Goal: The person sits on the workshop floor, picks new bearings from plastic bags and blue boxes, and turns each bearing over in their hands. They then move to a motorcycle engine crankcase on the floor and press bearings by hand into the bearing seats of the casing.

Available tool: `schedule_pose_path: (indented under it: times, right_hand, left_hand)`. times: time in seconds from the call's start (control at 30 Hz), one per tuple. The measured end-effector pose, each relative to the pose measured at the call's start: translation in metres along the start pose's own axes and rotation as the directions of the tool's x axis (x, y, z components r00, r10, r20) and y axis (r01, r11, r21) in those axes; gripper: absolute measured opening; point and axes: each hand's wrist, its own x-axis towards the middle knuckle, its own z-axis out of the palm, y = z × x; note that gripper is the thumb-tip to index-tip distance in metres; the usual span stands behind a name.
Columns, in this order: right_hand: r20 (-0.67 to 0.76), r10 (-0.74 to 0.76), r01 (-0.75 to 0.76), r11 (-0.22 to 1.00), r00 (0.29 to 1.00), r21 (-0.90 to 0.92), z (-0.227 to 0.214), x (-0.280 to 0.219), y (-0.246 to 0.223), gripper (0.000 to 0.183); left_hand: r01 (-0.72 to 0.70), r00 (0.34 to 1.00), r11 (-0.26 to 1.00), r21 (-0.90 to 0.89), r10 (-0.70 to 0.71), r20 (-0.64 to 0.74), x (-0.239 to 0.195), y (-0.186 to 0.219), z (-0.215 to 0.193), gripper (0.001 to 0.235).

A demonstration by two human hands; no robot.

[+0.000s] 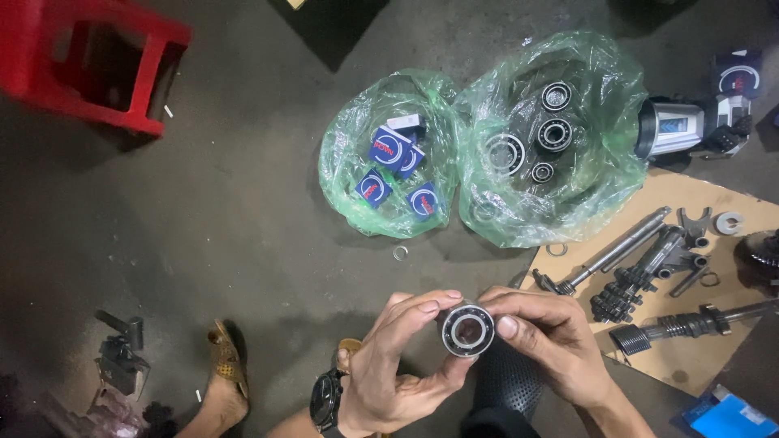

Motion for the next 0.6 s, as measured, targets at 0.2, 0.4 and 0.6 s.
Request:
schedule_pose_path:
  times: [0.2,0.4,0.6]
  right_hand:
    - [0.008,0.01,-0.01,1.0,1.0,0.023,0.0,0.002,-0.001,0.027]
    - [0.016,-0.013,0.012,1.0,1.0,0.006,0.0,0.006,-0.002,0.026]
    - [-0.288,-0.209,0.028,0.849,0.935,-0.528,-0.045,0.016,-0.052,0.025]
  left_hand:
    - [0.015,1.0,1.0,-0.008,-0.015,0.008,0.0,-0.003,0.001,0.071]
    - [-0.002,1.0,1.0,0.008,0.002,0.009,0.008,-0.006,0.002,0.064]
    - [0.28,0.956,0.9,-0.333,-0.232,0.177,0.018,-0.022,0.043,0.031]
